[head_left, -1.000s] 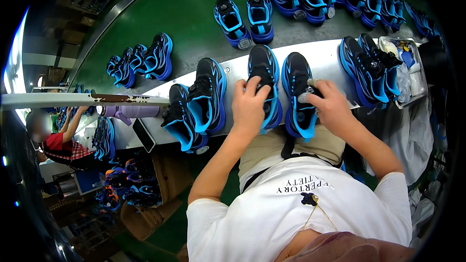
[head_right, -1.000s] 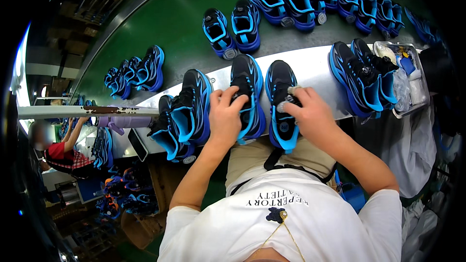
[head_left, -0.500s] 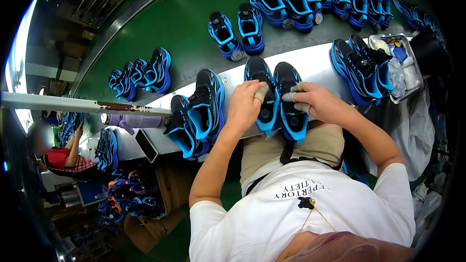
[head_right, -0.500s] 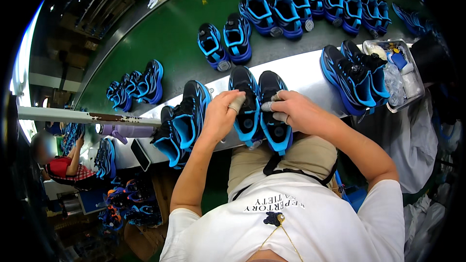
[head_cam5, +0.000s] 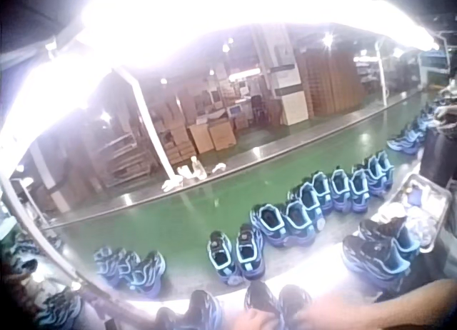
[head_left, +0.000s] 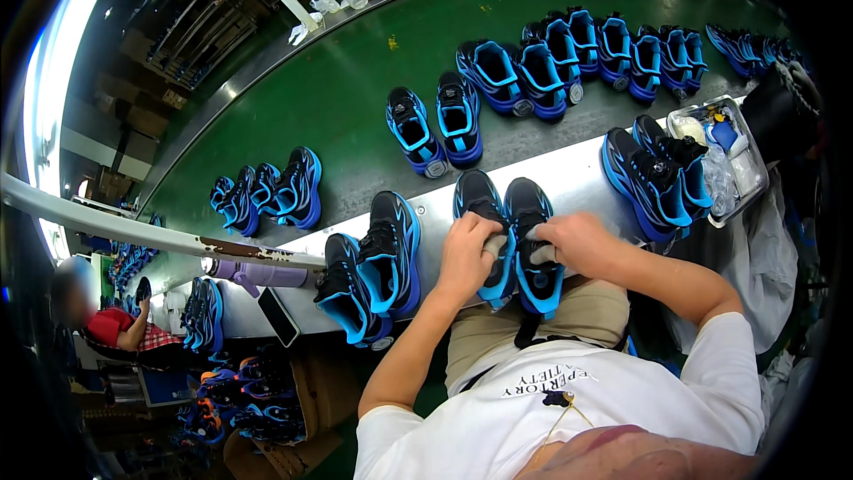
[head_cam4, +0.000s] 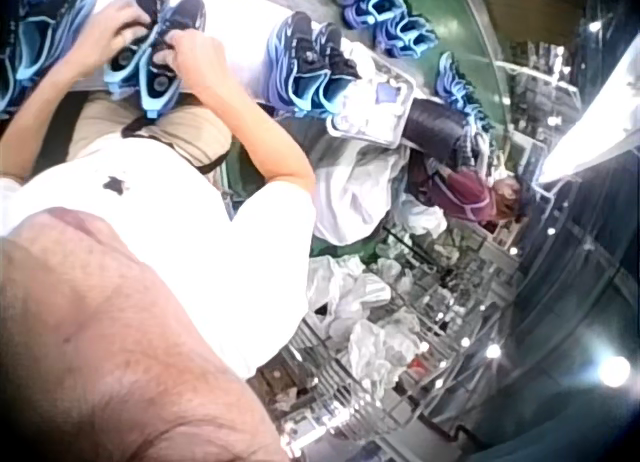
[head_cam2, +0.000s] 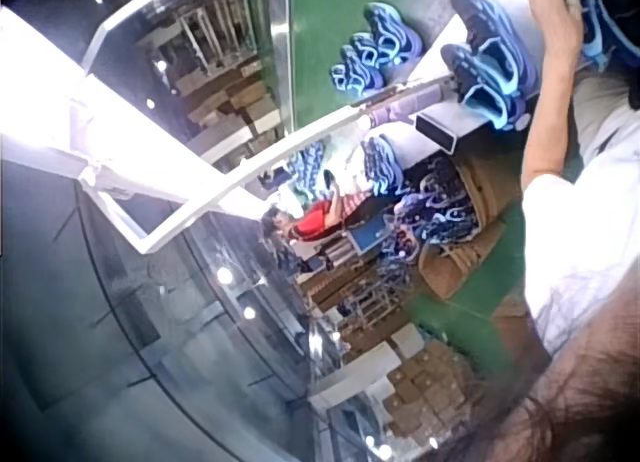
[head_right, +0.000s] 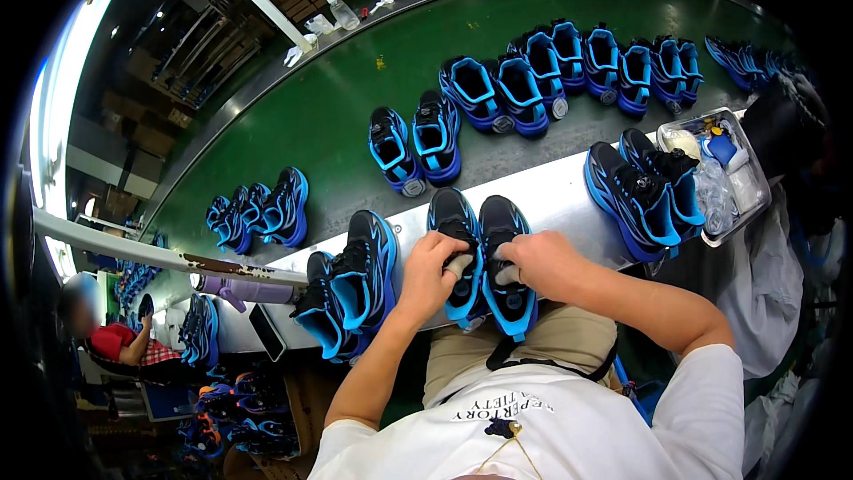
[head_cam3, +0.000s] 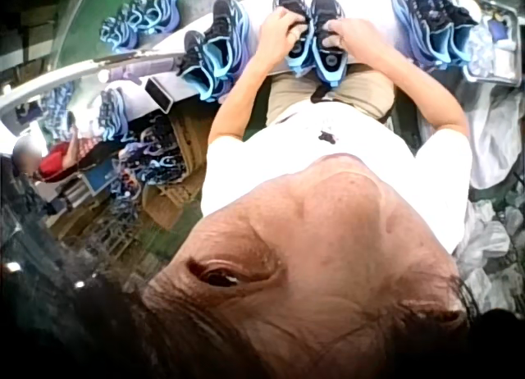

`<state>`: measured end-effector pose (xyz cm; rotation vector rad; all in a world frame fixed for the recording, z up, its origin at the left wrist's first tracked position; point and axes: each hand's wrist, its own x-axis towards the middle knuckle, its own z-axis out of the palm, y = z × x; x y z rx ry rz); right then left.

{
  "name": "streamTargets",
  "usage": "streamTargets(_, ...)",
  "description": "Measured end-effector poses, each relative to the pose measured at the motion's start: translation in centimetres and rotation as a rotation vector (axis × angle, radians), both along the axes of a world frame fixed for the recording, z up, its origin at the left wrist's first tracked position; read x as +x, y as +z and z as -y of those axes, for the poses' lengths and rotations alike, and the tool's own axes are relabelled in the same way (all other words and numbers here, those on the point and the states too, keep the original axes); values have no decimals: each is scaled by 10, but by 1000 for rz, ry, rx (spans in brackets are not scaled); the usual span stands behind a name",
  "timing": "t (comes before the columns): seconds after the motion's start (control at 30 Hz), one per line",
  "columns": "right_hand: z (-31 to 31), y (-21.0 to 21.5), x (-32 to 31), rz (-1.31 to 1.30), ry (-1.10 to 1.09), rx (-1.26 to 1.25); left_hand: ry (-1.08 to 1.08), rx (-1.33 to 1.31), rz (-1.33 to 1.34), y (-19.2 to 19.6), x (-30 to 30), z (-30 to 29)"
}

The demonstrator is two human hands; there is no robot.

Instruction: The person wipes the exterior and interior edges of several black and blue athletic shoes using a small cloth.

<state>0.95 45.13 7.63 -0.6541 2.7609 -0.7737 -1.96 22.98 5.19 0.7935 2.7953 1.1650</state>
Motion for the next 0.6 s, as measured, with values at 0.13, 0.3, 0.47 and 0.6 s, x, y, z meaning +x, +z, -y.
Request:
streamTargets(0.13,-11,1,-2,47,-5,134,-98,55,143,5,-11,10)
streamTargets(0.3,-14,-3,-10,11,43,-127,94,82,217,7,-1,-3)
streamTargets(0.47,-5,-12,0,-32,-45,-66,-45,157,129,3,-6,4)
streamTargets(0.6,-20,1,-16,141,125,-256,77,20,126,11,-3,-1)
